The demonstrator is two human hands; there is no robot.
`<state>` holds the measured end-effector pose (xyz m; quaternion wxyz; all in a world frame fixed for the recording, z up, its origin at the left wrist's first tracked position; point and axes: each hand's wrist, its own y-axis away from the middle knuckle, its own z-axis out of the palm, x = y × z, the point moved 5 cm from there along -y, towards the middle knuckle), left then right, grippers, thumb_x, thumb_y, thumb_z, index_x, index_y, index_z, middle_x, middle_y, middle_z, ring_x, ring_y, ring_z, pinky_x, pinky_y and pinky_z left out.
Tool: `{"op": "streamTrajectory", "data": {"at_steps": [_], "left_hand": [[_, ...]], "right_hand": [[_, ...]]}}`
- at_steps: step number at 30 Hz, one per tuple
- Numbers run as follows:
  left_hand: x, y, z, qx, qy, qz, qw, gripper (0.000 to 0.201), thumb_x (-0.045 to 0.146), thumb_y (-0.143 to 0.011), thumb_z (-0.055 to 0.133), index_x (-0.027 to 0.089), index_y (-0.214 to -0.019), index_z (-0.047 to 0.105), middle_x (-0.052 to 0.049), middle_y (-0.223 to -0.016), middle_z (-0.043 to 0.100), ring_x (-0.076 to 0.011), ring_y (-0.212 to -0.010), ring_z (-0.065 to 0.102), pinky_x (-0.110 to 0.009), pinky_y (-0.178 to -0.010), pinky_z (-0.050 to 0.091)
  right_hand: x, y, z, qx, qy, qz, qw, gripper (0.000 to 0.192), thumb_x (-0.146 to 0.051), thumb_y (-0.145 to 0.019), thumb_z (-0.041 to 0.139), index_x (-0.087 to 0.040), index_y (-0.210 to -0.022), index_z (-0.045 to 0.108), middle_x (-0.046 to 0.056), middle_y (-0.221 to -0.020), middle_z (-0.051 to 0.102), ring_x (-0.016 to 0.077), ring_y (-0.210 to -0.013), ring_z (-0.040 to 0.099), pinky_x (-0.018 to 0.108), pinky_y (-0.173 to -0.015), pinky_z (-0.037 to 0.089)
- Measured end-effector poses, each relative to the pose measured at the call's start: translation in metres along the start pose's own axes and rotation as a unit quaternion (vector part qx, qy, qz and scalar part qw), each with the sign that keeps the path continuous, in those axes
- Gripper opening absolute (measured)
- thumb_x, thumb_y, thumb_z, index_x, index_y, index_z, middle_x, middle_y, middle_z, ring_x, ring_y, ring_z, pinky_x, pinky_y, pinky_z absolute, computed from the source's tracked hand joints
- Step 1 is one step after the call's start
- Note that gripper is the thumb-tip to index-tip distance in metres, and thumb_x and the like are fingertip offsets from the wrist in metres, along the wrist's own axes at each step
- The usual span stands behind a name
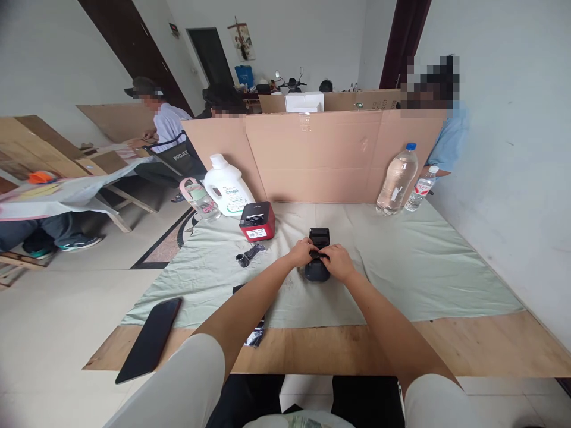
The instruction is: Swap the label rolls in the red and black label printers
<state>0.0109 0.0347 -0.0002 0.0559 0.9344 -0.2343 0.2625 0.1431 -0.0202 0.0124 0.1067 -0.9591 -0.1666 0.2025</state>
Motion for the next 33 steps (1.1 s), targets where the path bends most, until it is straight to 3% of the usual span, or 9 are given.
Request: {"op": "streamTrajectory", "data": {"at_steps": [6,14,18,20,22,27,33], "left_hand": [[-0.002,0.013,-0.009,-0.043,0.059,0.092,0.993,0.054,-0.005,-0.062,0.042,0.022,-0.098,0.071,-0.001,-0.111,0.067,-0.0153,-0.109,0.057,-0.029,-0.103,0.038],[0.003,0.026,-0.003,-0.012,-0.025,0.106,0.994,0.046,0.000,-0.068,0.045,0.026,-0.096,0.072,0.001,-0.105,0.069,-0.0190,-0.108,0.053,-0.032,-0.099,0.040],[0.008,0.020,-0.021,0.057,-0.041,0.086,0.994,0.044,0.002,-0.073,0.042,0.022,-0.099,0.070,-0.004,-0.106,0.067,-0.0210,-0.109,0.052,-0.035,-0.100,0.040],[0.011,0.010,-0.034,0.109,-0.051,0.064,0.991,0.047,0.002,-0.075,0.040,0.020,-0.108,0.067,-0.007,-0.115,0.062,-0.0215,-0.113,0.049,-0.036,-0.102,0.038],[0.014,-0.003,-0.042,0.123,-0.059,0.051,0.989,0.052,0.003,-0.075,0.040,0.019,-0.120,0.060,-0.007,-0.129,0.055,-0.0220,-0.122,0.044,-0.037,-0.106,0.033],[0.017,-0.029,-0.035,0.043,-0.042,0.059,0.996,0.063,0.002,-0.074,0.041,0.013,-0.136,0.044,-0.010,-0.141,0.045,-0.0205,-0.131,0.038,-0.034,-0.111,0.028],[0.023,-0.018,-0.034,0.042,-0.024,0.087,0.995,0.057,0.002,-0.074,0.038,0.015,-0.128,0.054,-0.008,-0.129,0.056,-0.0182,-0.118,0.051,-0.030,-0.105,0.036]], "right_hand": [[-0.013,0.020,0.007,-0.010,-0.001,-0.023,1.000,0.028,-0.016,-0.082,0.051,-0.020,-0.105,0.067,0.005,-0.107,0.068,0.0223,-0.107,0.050,0.037,-0.093,0.039],[-0.029,0.036,0.008,0.038,0.039,-0.039,0.998,0.031,-0.027,-0.084,0.054,-0.019,-0.113,0.061,0.010,-0.113,0.063,0.0272,-0.112,0.046,0.043,-0.093,0.038],[-0.033,0.045,0.013,0.058,0.071,-0.030,0.995,0.034,-0.029,-0.088,0.048,-0.018,-0.118,0.060,0.012,-0.118,0.059,0.0280,-0.111,0.046,0.042,-0.090,0.038],[-0.034,0.049,0.017,0.058,0.085,-0.028,0.994,0.036,-0.029,-0.090,0.044,-0.018,-0.121,0.058,0.013,-0.119,0.057,0.0277,-0.111,0.046,0.041,-0.090,0.038],[-0.034,0.051,0.021,0.059,0.095,-0.028,0.993,0.038,-0.029,-0.091,0.042,-0.017,-0.123,0.057,0.012,-0.120,0.056,0.0274,-0.111,0.045,0.040,-0.090,0.038],[-0.035,0.055,0.027,0.066,0.113,-0.027,0.991,0.040,-0.028,-0.092,0.038,-0.016,-0.127,0.054,0.013,-0.121,0.055,0.0270,-0.109,0.047,0.039,-0.089,0.038],[-0.038,0.058,0.029,0.067,0.109,-0.030,0.991,0.041,-0.027,-0.092,0.038,-0.015,-0.128,0.053,0.015,-0.122,0.055,0.0284,-0.111,0.046,0.041,-0.089,0.037]]}}
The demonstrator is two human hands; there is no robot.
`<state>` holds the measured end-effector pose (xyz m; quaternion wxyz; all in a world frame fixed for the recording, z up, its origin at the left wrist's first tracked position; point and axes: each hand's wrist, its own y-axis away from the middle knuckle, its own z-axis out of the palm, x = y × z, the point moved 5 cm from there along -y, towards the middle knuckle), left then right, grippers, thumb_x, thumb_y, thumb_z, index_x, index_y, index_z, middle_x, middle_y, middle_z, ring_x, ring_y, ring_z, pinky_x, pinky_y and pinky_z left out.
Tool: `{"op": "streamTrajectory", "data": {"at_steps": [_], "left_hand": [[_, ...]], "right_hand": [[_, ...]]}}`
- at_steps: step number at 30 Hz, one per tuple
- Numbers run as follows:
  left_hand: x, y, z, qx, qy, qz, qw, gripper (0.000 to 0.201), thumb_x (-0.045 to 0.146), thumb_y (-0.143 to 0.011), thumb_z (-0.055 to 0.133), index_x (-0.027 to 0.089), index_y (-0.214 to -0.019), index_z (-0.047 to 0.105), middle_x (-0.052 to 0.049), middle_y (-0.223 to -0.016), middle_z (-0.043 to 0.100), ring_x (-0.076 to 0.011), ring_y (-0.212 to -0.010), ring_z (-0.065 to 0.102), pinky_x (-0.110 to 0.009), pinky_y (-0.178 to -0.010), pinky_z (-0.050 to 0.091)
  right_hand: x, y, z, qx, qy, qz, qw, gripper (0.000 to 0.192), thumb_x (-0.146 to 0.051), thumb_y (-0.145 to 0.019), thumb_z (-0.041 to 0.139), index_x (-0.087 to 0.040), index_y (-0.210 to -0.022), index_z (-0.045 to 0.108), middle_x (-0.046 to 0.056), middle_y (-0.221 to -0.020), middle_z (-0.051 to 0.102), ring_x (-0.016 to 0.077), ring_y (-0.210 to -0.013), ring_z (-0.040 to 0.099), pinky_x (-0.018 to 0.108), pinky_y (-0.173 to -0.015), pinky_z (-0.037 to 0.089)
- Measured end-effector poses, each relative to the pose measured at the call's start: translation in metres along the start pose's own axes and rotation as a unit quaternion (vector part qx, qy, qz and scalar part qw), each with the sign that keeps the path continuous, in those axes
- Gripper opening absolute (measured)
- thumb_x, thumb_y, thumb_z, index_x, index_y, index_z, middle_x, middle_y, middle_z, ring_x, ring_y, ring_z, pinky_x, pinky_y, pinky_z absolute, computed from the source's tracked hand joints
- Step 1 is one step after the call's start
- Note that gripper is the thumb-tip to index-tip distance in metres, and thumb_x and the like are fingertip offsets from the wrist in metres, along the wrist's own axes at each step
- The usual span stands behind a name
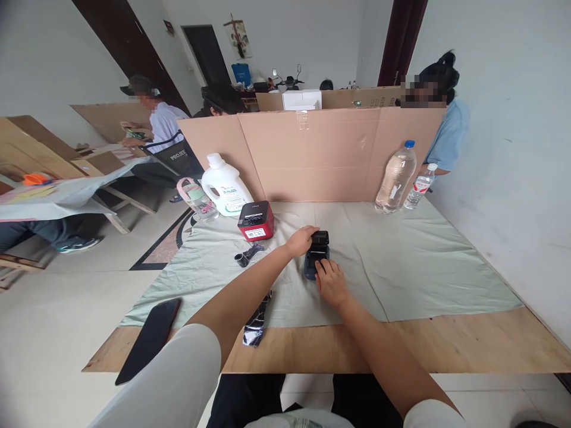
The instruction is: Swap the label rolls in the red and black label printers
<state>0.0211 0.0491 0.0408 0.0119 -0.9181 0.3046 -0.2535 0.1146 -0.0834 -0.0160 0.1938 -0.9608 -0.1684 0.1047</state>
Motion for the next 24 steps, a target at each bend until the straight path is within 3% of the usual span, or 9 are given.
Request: {"op": "streamTrajectory", "data": {"at_steps": [9,18,21,24], "left_hand": [[0.010,0.036,0.012,-0.061,-0.029,0.066,0.996,0.046,0.003,-0.072,0.043,0.025,-0.101,0.072,-0.002,-0.114,0.065,-0.0201,-0.108,0.055,-0.032,-0.099,0.039],[0.020,0.054,0.013,-0.064,-0.068,0.070,0.993,0.039,0.009,-0.077,0.049,0.026,-0.108,0.067,-0.005,-0.120,0.061,-0.0234,-0.117,0.047,-0.037,-0.101,0.030],[0.026,0.060,0.015,-0.052,-0.094,0.075,0.991,0.035,0.012,-0.081,0.047,0.024,-0.107,0.067,-0.009,-0.116,0.061,-0.0241,-0.112,0.049,-0.040,-0.100,0.028],[0.032,0.064,0.018,-0.043,-0.133,0.079,0.987,0.031,0.013,-0.083,0.045,0.021,-0.106,0.066,-0.011,-0.107,0.061,-0.0237,-0.105,0.052,-0.040,-0.098,0.028]], "right_hand": [[-0.002,0.003,-0.002,0.006,0.005,0.002,1.000,0.041,-0.027,-0.092,0.036,-0.013,-0.126,0.054,0.014,-0.125,0.055,0.0291,-0.111,0.045,0.041,-0.091,0.036],[-0.001,0.002,-0.004,0.015,-0.002,0.008,1.000,0.040,-0.026,-0.091,0.038,-0.013,-0.124,0.054,0.015,-0.130,0.052,0.0300,-0.119,0.043,0.044,-0.097,0.036],[-0.001,-0.001,-0.004,0.019,-0.019,0.004,1.000,0.038,-0.024,-0.088,0.040,-0.013,-0.122,0.054,0.016,-0.139,0.044,0.0294,-0.130,0.035,0.044,-0.102,0.034],[-0.001,-0.006,-0.003,0.008,-0.038,0.004,0.999,0.039,-0.022,-0.085,0.043,-0.011,-0.121,0.052,0.017,-0.135,0.048,0.0283,-0.130,0.036,0.044,-0.104,0.034]]}}
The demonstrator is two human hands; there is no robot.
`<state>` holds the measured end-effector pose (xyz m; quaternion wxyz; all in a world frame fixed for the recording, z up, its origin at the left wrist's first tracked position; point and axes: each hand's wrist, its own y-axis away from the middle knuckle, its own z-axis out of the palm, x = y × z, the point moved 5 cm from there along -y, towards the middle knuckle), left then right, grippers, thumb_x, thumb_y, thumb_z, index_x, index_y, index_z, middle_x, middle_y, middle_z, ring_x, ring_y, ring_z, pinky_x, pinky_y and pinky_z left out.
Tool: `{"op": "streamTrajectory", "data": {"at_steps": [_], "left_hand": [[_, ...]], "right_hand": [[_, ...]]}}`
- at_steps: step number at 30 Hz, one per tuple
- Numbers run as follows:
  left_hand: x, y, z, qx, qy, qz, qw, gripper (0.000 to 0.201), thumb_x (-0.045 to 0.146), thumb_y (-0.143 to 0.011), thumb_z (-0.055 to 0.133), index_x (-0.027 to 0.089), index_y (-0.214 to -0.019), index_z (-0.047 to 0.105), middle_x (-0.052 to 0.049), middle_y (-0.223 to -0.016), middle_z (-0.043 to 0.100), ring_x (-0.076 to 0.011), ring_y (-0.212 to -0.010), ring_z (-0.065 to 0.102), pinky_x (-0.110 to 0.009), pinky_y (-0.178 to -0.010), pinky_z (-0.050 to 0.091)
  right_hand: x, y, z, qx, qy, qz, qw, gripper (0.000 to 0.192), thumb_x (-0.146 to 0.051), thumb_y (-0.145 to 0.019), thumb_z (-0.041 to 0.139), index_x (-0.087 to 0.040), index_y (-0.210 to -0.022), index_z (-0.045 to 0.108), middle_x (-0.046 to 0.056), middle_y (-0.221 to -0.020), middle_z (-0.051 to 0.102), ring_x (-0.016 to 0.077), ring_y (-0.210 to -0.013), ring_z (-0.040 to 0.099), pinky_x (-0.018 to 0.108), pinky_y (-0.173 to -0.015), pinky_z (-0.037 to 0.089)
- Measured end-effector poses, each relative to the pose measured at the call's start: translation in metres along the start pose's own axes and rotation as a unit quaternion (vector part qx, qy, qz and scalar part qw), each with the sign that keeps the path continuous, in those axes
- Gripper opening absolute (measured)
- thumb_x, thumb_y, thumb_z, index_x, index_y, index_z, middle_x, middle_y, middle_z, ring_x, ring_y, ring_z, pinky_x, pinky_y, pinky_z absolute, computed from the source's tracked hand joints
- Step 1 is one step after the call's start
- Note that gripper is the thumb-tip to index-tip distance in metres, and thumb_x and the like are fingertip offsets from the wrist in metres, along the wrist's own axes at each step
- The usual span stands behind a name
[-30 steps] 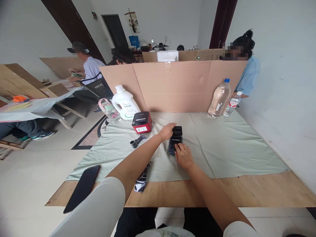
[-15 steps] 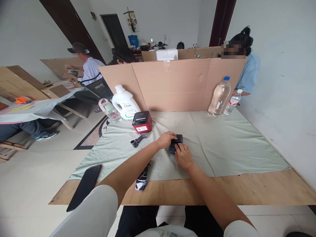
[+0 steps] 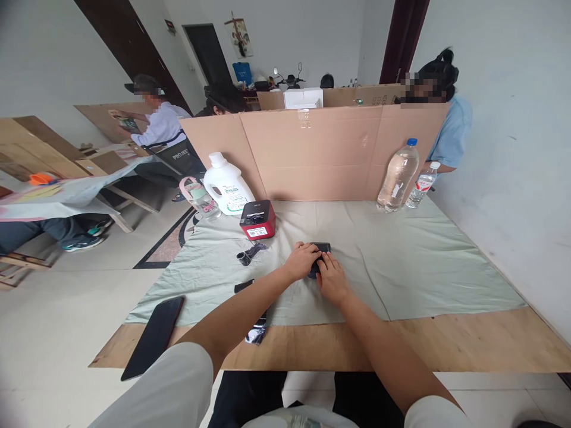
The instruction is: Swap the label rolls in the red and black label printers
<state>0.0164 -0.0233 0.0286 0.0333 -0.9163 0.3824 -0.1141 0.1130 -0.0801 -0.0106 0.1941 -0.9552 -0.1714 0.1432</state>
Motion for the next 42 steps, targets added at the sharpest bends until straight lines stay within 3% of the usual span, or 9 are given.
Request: {"op": "streamTrajectory", "data": {"at_steps": [11,15,18,22,24,29,34,37,42], "left_hand": [[0.004,0.001,0.011,0.018,-0.056,-0.024,0.998,0.025,0.019,-0.084,0.048,0.018,-0.103,0.065,-0.009,-0.104,0.062,-0.0229,-0.098,0.054,-0.037,-0.088,0.038],[-0.002,0.005,0.013,0.024,0.018,-0.038,0.999,0.032,0.014,-0.078,0.053,0.018,-0.107,0.065,-0.010,-0.113,0.061,-0.0248,-0.105,0.054,-0.040,-0.094,0.039],[-0.014,0.011,0.015,0.070,0.141,-0.074,0.985,0.042,0.005,-0.077,0.044,0.019,-0.110,0.065,-0.007,-0.120,0.060,-0.0213,-0.113,0.053,-0.036,-0.101,0.039],[-0.041,0.026,0.018,0.191,0.285,-0.197,0.918,0.048,-0.001,-0.075,0.036,0.016,-0.110,0.064,-0.009,-0.118,0.060,-0.0172,-0.111,0.055,-0.032,-0.102,0.040],[-0.051,0.033,0.027,0.214,0.344,-0.270,0.874,0.046,-0.001,-0.073,0.039,0.015,-0.108,0.064,-0.009,-0.116,0.061,-0.0175,-0.105,0.058,-0.033,-0.099,0.043],[-0.050,0.036,0.058,0.147,0.536,-0.362,0.749,0.042,0.002,-0.071,0.043,0.014,-0.106,0.063,-0.008,-0.103,0.068,-0.0164,-0.089,0.064,-0.032,-0.087,0.050],[-0.040,0.037,0.064,0.157,0.601,-0.375,0.688,0.036,0.005,-0.071,0.046,0.015,-0.100,0.065,-0.008,-0.101,0.069,-0.0172,-0.092,0.063,-0.031,-0.086,0.050],[-0.040,0.044,0.057,0.165,0.558,-0.392,0.712,0.034,0.009,-0.075,0.049,0.015,-0.105,0.063,-0.009,-0.111,0.066,-0.0182,-0.099,0.062,-0.031,-0.090,0.047],[-0.030,0.062,0.035,0.122,0.328,-0.341,0.872,0.035,0.016,-0.081,0.045,0.013,-0.113,0.059,-0.013,-0.121,0.059,-0.0213,-0.109,0.055,-0.036,-0.099,0.040]], "right_hand": [[0.002,-0.011,-0.005,-0.029,-0.003,-0.003,1.000,0.048,-0.026,-0.075,0.054,-0.009,-0.119,0.048,0.019,-0.118,0.058,0.0326,-0.115,0.049,0.045,-0.097,0.040],[0.004,-0.015,-0.010,-0.039,-0.003,0.010,0.999,0.049,-0.031,-0.074,0.058,-0.010,-0.117,0.049,0.018,-0.111,0.060,0.0317,-0.104,0.055,0.045,-0.092,0.043],[0.003,-0.013,-0.010,-0.029,-0.015,0.015,0.999,0.043,-0.030,-0.077,0.056,-0.012,-0.116,0.050,0.017,-0.115,0.059,0.0305,-0.108,0.053,0.045,-0.092,0.042],[0.004,-0.007,-0.006,-0.005,-0.034,0.022,0.999,0.039,-0.027,-0.078,0.055,-0.013,-0.114,0.052,0.016,-0.126,0.054,0.0297,-0.119,0.045,0.044,-0.099,0.037],[0.005,-0.005,-0.005,0.000,-0.046,0.031,0.998,0.039,-0.028,-0.078,0.056,-0.014,-0.115,0.053,0.015,-0.126,0.054,0.0291,-0.120,0.044,0.044,-0.100,0.036],[0.005,-0.009,0.002,0.018,-0.048,0.106,0.993,0.044,-0.038,-0.077,0.060,-0.014,-0.114,0.055,0.016,-0.128,0.049,0.0309,-0.121,0.041,0.045,-0.099,0.035],[-0.009,-0.016,0.018,-0.011,-0.022,0.259,0.966,0.077,-0.053,-0.068,0.067,-0.018,-0.132,0.044,0.023,-0.142,0.028,0.0384,-0.115,0.043,0.050,-0.089,0.037],[-0.015,-0.021,0.025,-0.043,-0.025,0.287,0.957,0.081,-0.049,-0.067,0.068,-0.025,-0.138,0.037,0.023,-0.146,0.020,0.0389,-0.112,0.046,0.050,-0.087,0.036],[0.021,-0.024,0.013,-0.013,-0.093,0.279,0.956,0.083,-0.041,-0.062,0.070,-0.029,-0.138,0.038,0.016,-0.142,0.030,0.0350,-0.118,0.044,0.045,-0.093,0.038]]}}
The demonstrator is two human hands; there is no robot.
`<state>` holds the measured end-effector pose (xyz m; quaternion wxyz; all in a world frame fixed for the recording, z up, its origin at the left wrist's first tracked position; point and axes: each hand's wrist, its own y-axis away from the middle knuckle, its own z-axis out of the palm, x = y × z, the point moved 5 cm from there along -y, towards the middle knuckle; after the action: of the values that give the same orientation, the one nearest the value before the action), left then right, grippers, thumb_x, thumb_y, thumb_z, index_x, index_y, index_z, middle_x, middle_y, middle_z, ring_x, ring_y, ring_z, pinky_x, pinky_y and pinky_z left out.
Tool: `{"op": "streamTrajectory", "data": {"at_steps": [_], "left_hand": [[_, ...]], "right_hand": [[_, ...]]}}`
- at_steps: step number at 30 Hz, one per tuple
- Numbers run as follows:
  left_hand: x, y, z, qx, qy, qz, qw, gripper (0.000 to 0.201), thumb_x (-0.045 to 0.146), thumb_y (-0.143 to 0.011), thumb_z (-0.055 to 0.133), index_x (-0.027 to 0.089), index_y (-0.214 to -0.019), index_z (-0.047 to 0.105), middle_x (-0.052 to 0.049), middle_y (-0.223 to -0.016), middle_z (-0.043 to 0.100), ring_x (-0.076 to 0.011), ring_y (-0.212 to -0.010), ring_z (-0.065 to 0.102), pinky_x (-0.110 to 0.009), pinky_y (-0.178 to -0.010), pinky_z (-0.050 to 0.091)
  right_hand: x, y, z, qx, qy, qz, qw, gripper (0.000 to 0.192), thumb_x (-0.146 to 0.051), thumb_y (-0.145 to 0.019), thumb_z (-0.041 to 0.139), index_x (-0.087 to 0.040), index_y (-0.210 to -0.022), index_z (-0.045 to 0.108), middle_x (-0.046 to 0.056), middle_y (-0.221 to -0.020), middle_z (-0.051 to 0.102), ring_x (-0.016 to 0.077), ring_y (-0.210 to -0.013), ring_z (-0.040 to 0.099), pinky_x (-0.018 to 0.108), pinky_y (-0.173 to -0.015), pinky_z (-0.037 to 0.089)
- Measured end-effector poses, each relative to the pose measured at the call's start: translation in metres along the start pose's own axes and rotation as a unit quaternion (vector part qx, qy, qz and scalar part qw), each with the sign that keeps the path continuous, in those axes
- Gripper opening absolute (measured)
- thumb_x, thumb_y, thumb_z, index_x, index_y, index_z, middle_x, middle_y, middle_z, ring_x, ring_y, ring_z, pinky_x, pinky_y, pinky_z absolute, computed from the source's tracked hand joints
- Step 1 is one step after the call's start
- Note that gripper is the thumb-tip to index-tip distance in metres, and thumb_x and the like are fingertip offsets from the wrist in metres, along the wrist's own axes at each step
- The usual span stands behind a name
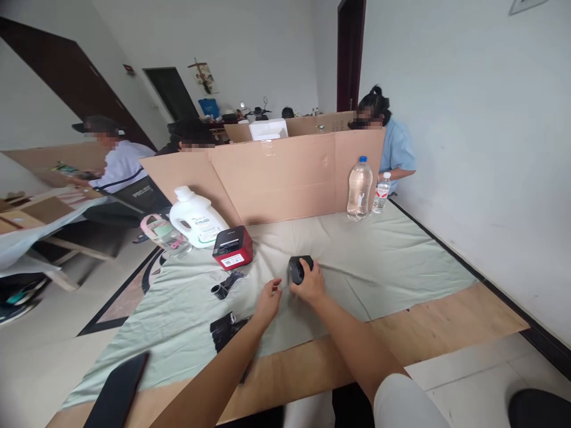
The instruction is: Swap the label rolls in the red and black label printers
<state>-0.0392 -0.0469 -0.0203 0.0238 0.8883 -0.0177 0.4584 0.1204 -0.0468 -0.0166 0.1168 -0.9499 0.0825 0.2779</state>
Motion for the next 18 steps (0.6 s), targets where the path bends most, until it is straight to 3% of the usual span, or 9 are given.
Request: {"op": "streamTrajectory", "data": {"at_steps": [3,7,12,18], "left_hand": [[0.010,0.028,0.010,-0.108,-0.150,0.113,0.976,0.036,0.016,-0.080,0.046,0.016,-0.112,0.061,-0.011,-0.122,0.058,-0.0222,-0.119,0.048,-0.037,-0.105,0.033],[0.011,0.070,0.030,-0.206,-0.260,0.161,0.929,0.045,0.023,-0.078,0.051,0.023,-0.122,0.060,-0.008,-0.139,0.047,-0.0300,-0.134,0.031,-0.047,-0.109,0.025],[0.007,0.089,0.038,-0.236,-0.264,0.144,0.924,0.053,0.022,-0.079,0.047,0.029,-0.131,0.053,-0.005,-0.146,0.039,-0.0302,-0.139,0.024,-0.052,-0.112,0.019],[0.004,0.093,0.036,-0.241,-0.243,0.149,0.928,0.052,0.021,-0.081,0.046,0.029,-0.132,0.051,-0.005,-0.148,0.035,-0.0299,-0.140,0.021,-0.053,-0.113,0.016]], "right_hand": [[0.036,-0.029,-0.029,0.061,-0.021,-0.021,0.998,0.083,-0.041,-0.062,0.069,-0.026,-0.138,0.039,0.014,-0.139,0.032,0.0323,-0.123,0.041,0.043,-0.099,0.036],[0.100,-0.083,-0.076,0.138,0.024,0.040,0.989,0.081,-0.041,-0.063,0.068,-0.025,-0.137,0.040,0.015,-0.139,0.032,0.0338,-0.119,0.044,0.046,-0.097,0.037],[0.168,-0.139,-0.114,0.121,0.100,0.154,0.975,0.082,-0.046,-0.066,0.066,-0.023,-0.139,0.037,0.020,-0.142,0.026,0.0389,-0.117,0.043,0.049,-0.093,0.036],[0.204,-0.156,-0.109,0.043,0.131,0.169,0.976,0.083,-0.047,-0.068,0.067,-0.025,-0.141,0.035,0.021,-0.145,0.022,0.0402,-0.121,0.040,0.049,-0.093,0.035]]}}
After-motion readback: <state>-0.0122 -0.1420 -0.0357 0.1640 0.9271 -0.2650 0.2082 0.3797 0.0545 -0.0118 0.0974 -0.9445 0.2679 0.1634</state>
